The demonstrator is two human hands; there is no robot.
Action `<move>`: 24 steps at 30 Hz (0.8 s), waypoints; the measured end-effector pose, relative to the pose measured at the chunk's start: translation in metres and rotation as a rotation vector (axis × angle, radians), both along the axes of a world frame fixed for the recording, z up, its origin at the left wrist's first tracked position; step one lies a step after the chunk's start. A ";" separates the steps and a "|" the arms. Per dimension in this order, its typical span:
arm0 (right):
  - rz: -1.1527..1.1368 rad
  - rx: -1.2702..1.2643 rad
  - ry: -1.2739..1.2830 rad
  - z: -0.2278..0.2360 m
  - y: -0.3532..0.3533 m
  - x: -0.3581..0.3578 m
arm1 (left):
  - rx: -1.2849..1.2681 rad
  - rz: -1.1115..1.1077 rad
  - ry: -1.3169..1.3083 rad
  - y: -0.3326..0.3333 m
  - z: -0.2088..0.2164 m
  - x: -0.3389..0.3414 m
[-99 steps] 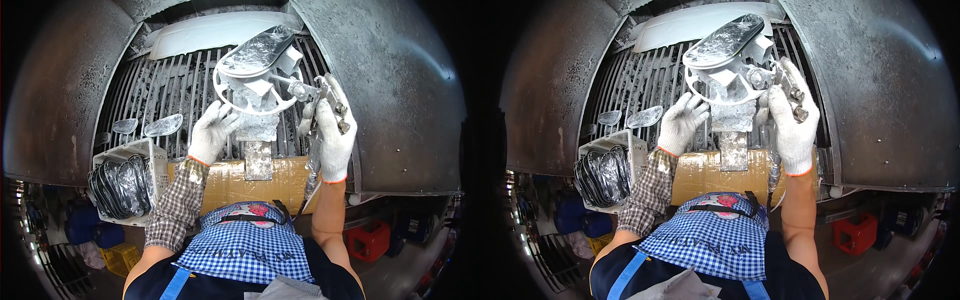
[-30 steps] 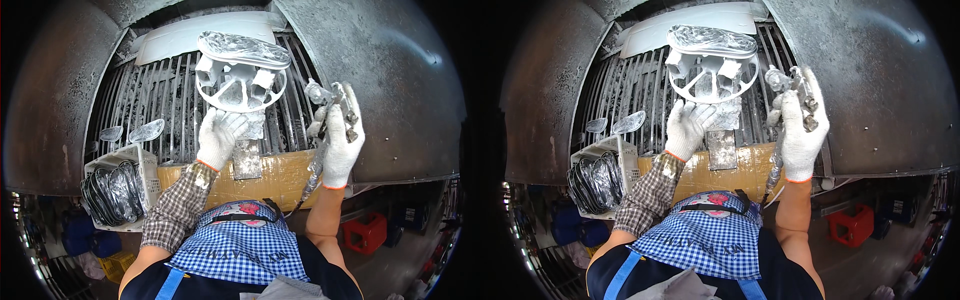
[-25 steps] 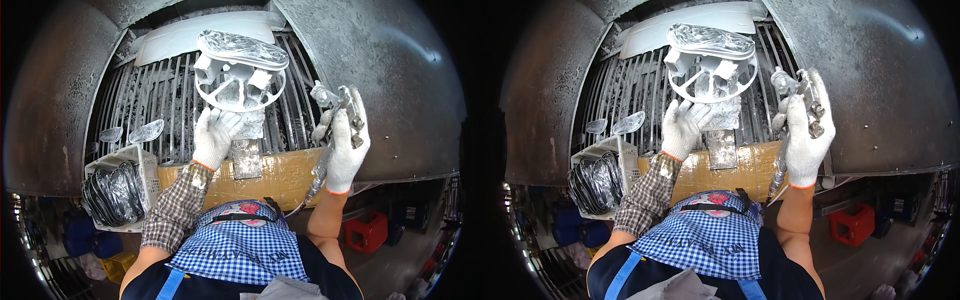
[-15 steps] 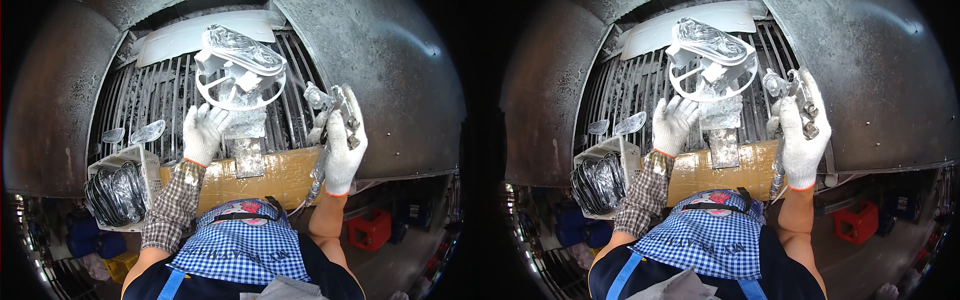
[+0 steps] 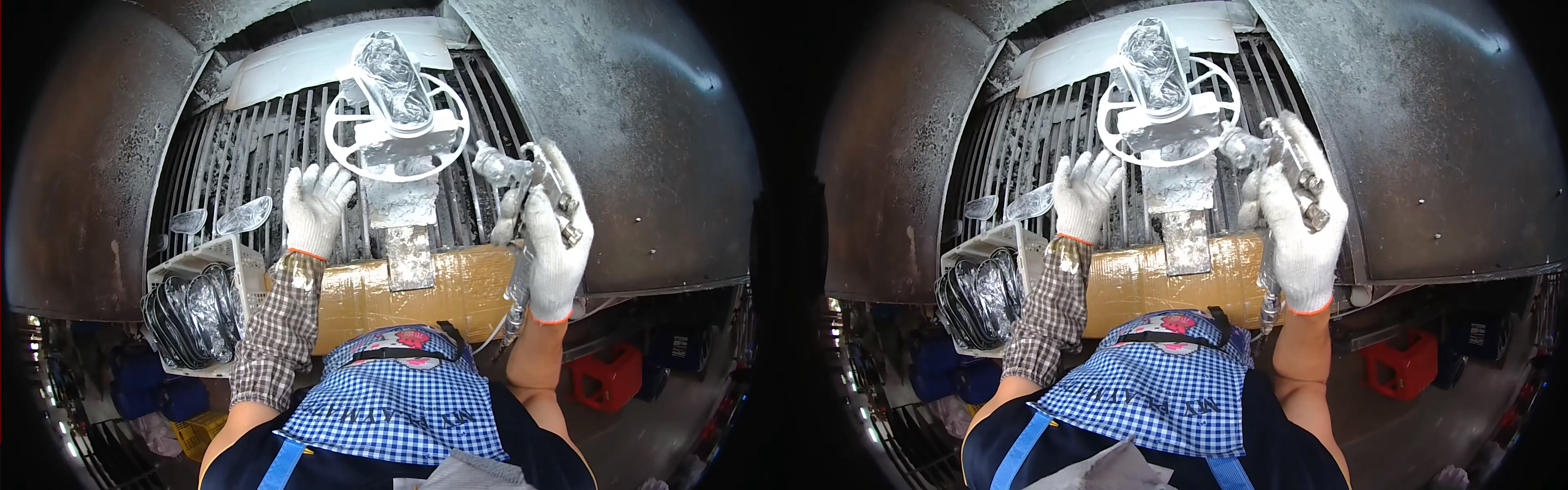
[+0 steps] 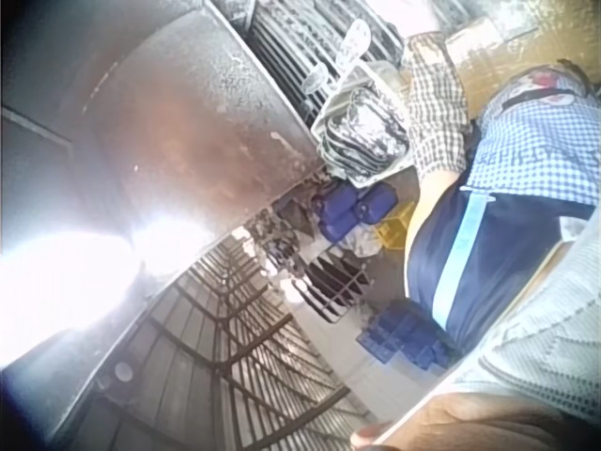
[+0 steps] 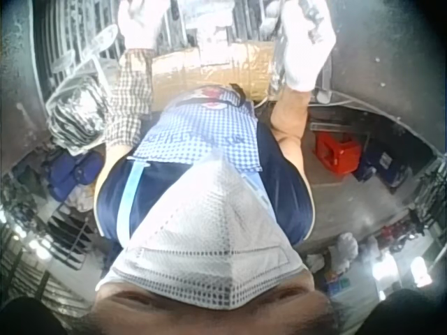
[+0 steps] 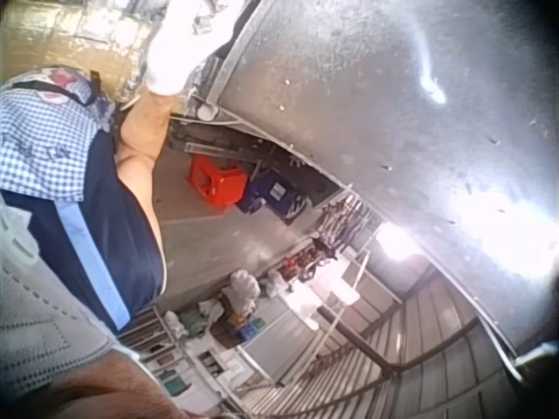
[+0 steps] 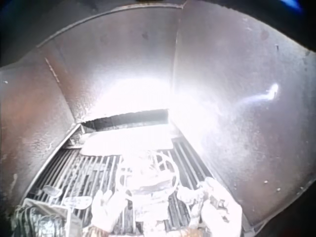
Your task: The person repeatedly picks up small, dark plastic parts from a white basket and sprays them with a white coating using a spray gun. They hold each part with gloved hands, rotate it to ensure coverage, and then place it back into the basket. The process is performed one item at a time in a continuous loop.
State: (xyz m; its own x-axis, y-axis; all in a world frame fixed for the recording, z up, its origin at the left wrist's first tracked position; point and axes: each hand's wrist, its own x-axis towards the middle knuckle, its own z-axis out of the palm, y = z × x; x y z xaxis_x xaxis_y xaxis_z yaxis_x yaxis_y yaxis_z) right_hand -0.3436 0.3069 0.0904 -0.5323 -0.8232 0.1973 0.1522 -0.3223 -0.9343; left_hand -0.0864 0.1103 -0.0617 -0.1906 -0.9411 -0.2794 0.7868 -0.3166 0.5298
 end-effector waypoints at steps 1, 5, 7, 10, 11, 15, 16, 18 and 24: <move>0.015 0.010 -0.027 0.000 0.000 0.000 | 0.011 -0.006 -0.007 0.001 -0.001 0.000; 0.102 0.010 -0.009 -0.002 -0.005 -0.002 | -0.005 -0.072 -0.049 0.010 -0.011 0.004; 0.143 -0.007 0.029 -0.008 -0.011 0.000 | 0.018 -0.082 -0.052 0.014 -0.015 0.000; 0.127 -0.002 0.050 -0.008 -0.025 0.004 | 0.039 -0.115 -0.031 0.017 -0.029 0.004; 0.161 0.003 0.033 -0.011 -0.029 0.001 | 0.047 -0.134 -0.015 0.018 -0.027 0.002; 0.173 -0.010 -0.007 -0.018 -0.050 0.003 | 0.087 -0.184 -0.031 0.031 -0.028 -0.001; 0.168 -0.013 -0.012 -0.018 -0.055 0.003 | 0.087 -0.198 -0.032 0.033 -0.030 -0.001; 0.145 -0.042 -0.013 -0.022 -0.064 0.003 | 0.090 -0.206 -0.037 0.036 -0.032 -0.002; 0.119 -0.088 -0.053 -0.019 -0.070 -0.001 | 0.077 -0.256 -0.003 0.039 -0.029 -0.011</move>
